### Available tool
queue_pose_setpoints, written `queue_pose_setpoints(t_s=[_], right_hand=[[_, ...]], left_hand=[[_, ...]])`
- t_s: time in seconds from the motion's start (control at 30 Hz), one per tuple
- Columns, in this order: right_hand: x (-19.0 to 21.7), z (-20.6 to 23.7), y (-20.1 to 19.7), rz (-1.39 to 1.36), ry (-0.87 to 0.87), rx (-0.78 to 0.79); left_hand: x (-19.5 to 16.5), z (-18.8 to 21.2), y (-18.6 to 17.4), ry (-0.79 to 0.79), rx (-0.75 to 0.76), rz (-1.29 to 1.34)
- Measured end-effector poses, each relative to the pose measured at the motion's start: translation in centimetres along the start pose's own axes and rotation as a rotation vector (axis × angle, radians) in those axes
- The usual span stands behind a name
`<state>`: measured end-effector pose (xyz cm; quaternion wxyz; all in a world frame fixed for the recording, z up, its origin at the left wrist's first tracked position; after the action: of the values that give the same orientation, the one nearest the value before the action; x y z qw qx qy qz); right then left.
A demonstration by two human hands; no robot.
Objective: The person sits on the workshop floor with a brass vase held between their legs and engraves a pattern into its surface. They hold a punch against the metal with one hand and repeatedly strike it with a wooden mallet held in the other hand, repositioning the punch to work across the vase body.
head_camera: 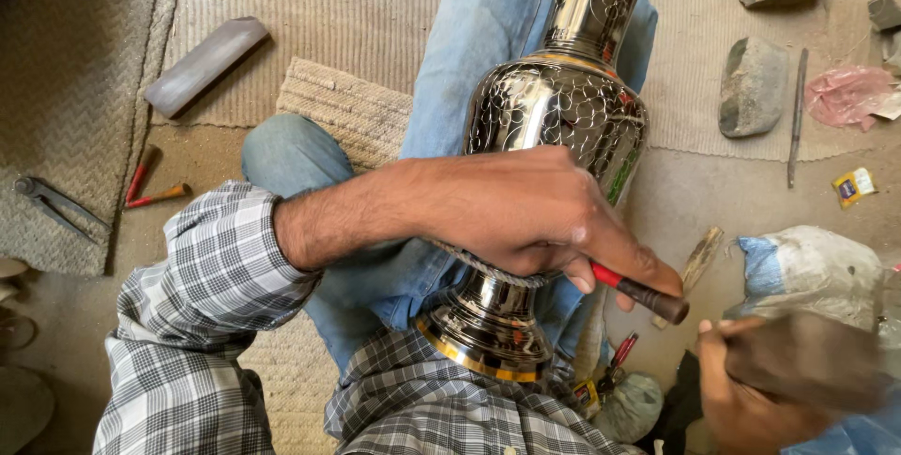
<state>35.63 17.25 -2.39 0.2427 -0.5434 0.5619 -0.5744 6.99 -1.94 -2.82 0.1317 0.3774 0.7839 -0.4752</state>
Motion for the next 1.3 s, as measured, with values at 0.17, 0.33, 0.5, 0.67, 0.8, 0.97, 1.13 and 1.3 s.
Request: queue_pose_setpoints(t_s=[0.17,0.33,0.5,0.67,0.8,0.97,1.13,1.3], right_hand=[[-0.1,0.9,-0.7,-0.681,0.211,-0.29],[-0.1,-0.1,-0.3,-0.381,-0.122,-0.086],[-3.5,-0.4,0.2,-0.567,0.062,-0.104],[-5.4,-1.3,0.4,-0.28,-0.041,0.116],[-4.7,-1.5,-0.9,-0.243,-0.159,-0.026],[-3.6,-2.7,-1.2,-0.405,-0.091,0.056],[-2.0,-5.9,-1.1,-0.202,-0.385,0.117],[1.3,-10.8,-2.3,-0.131,-0.461,0.266]], left_hand=[[0.1,-0.2,-0.2,0.053,0.084,0.107],[-0.1,-0.2,-0.4,0.055,0.093,0.09],[-0.6,0.5,-0.7,0.03,-0.017,0.032],[-1.2,1.4,-0.5,-0.072,-0.114,0.058],[-1.3,2.2,0.4,-0.126,-0.206,-0.049],[-1.0,3.3,1.9,-0.18,-0.299,-0.098],[-2.2,5.1,3.2,-0.501,-0.721,0.21],[-4.7,6.0,6.3,-0.71,-1.204,0.361]])
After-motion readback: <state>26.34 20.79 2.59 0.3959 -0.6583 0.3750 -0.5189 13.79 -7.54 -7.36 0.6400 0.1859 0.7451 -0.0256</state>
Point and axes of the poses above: each hand's wrist, its own z-axis away from the middle knuckle, its own y-axis out of the palm, x = y × z, the point moved 3 cm from there along -z, towards the middle knuckle, and after that the axes turned 15 degrees about -z, right-handed, at the moved point
